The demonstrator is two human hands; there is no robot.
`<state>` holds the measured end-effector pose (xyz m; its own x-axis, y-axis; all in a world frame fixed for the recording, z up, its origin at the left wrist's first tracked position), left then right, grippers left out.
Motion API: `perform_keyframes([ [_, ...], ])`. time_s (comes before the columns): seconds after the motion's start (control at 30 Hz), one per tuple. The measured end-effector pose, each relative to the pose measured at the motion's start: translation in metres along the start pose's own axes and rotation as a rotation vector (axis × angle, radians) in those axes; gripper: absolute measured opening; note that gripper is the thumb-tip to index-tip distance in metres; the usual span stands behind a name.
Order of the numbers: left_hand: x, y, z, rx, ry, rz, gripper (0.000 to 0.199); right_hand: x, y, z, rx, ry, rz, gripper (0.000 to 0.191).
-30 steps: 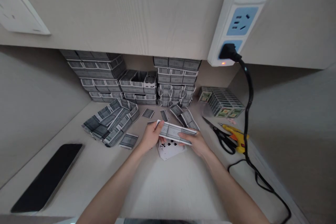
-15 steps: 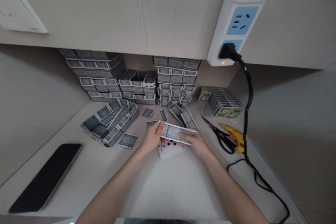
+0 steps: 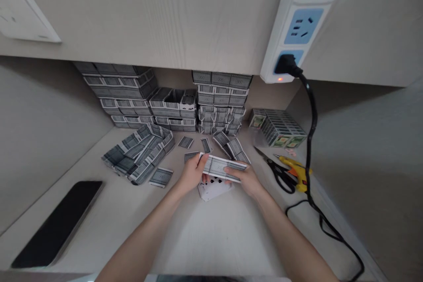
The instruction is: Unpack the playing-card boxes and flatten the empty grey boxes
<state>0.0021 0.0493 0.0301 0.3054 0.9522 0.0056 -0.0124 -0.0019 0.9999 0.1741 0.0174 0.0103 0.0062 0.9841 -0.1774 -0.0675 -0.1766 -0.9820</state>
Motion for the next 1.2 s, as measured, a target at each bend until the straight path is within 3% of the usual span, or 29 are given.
perform_keyframes([
  [0.63, -0.003, 0.008, 0.0, -0.078, -0.111, -0.077, 0.03, -0.004, -0.004, 0.003, 0.025, -0.021, -0.005, 0.032],
  [0.73, -0.003, 0.011, -0.002, -0.056, -0.102, -0.007, 0.031, -0.005, -0.006, 0.005, 0.03, 0.063, -0.053, 0.029],
  [0.8, -0.003, 0.014, -0.005, 0.015, -0.02, 0.107, 0.036, -0.006, -0.007, 0.005, 0.035, 0.135, -0.087, 0.027],
  [0.9, -0.006, 0.02, -0.008, 0.249, 0.142, 0.349, 0.042, -0.006, -0.009, 0.004, 0.037, 0.232, -0.134, 0.024],
  [1.0, -0.01, 0.019, -0.003, 0.481, 0.196, 0.518, 0.038, -0.006, -0.011, 0.002, 0.04, 0.292, -0.169, 0.026],
  [1.2, -0.011, 0.0, 0.013, 0.612, 0.139, 0.46, 0.057, -0.01, -0.014, 0.006, 0.028, 0.28, -0.193, 0.03],
])
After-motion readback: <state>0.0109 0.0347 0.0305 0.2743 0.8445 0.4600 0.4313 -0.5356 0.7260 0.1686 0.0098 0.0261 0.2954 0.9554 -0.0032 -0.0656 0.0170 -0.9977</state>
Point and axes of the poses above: each hand's wrist, its own x-axis towards the middle knuckle, its own z-axis out of the palm, y = z × x, the point moved 2 cm from there along x, towards the middle knuckle, and after that the axes turned 10 degrees about -x, right-handed, at the moved point
